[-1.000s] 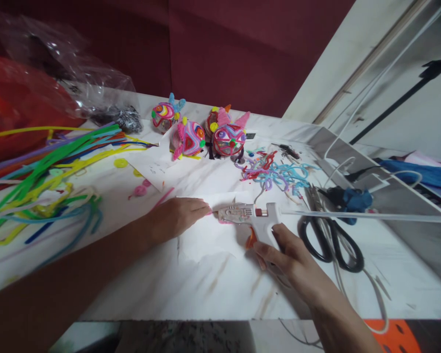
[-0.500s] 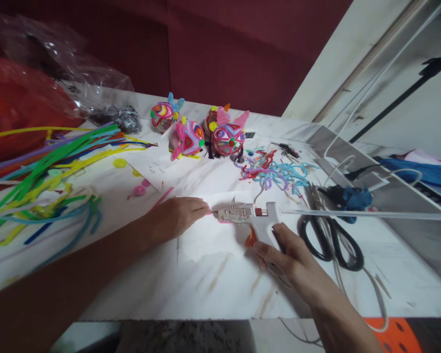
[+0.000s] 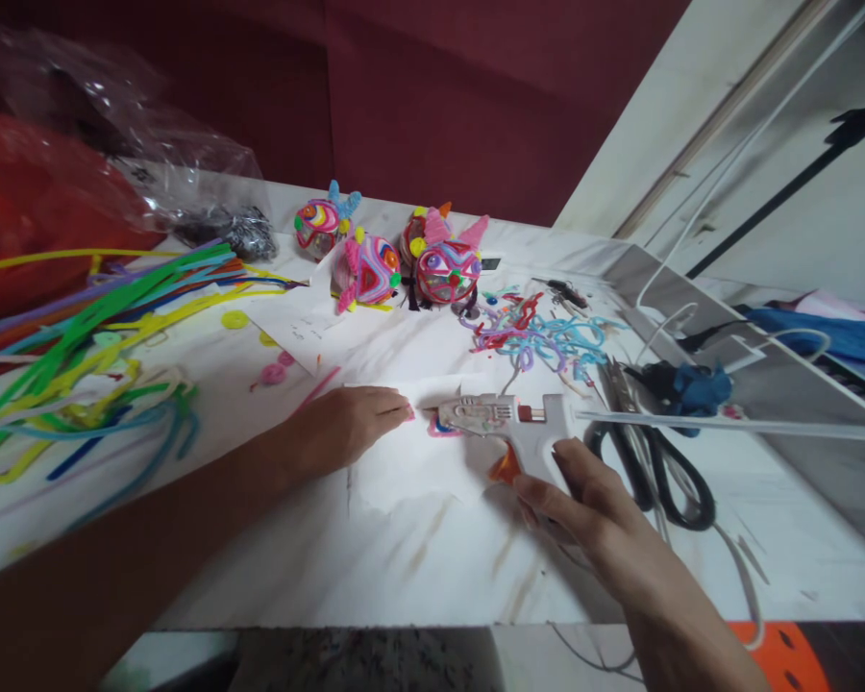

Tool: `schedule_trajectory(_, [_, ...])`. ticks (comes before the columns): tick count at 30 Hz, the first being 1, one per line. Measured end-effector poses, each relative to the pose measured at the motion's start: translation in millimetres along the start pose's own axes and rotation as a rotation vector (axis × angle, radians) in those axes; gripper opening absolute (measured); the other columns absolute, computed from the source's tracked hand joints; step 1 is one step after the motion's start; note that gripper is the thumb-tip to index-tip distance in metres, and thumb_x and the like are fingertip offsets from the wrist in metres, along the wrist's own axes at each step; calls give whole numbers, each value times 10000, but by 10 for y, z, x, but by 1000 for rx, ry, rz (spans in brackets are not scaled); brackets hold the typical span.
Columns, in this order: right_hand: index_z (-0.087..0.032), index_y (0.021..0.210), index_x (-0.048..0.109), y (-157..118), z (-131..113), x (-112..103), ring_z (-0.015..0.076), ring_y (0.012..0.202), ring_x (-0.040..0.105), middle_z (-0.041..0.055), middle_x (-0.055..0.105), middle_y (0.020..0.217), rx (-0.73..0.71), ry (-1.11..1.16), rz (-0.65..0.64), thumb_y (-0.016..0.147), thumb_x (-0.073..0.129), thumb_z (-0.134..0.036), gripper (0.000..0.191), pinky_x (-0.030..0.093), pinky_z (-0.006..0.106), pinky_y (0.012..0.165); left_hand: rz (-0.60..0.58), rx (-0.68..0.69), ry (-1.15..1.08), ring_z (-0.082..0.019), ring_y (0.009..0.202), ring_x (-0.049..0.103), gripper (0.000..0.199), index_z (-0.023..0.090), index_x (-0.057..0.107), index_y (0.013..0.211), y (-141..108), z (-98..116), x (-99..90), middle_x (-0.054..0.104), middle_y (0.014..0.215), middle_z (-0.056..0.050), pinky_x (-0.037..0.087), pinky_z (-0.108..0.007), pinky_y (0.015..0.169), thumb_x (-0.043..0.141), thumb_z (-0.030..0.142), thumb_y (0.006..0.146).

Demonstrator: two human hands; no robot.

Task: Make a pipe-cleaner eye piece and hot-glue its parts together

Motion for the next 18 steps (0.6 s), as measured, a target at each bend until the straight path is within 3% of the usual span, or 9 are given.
schedule_trajectory(6, [-229,705,495,-31,136,-95,141,600,458,-35,472,623,0,51,28,776,728,-466,340,375,296,555,11,42,16,-167,1070,685,312,114,651,1160,23,51,-45,729,1119,-112,566,-288,981,380,108,1007])
schedule_trajectory(14, [-226,695,490,-129,95,-195,138,605,462,-29,500,641,60,64,92,774,741,-453,348,378,286,550,-14,42,28,-172,1116,668,334,136,631,1226,-12,35,2,719,1163,-106,550,-307,1017,390,111,997])
schedule_trajectory(18, [-232,740,538,-123,118,-161,163,632,513,-38,489,623,58,138,56,742,773,-447,318,431,295,569,-14,29,19,-170,1130,663,340,136,630,1238,-34,9,28,716,1179,-111,541,-301,1025,402,101,989])
Point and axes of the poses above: each hand's wrist, its own y-axis towards the middle knuckle, its own x-axis out of the palm, z = x × y, the point moved 10 cm from there along y, towards the middle knuckle
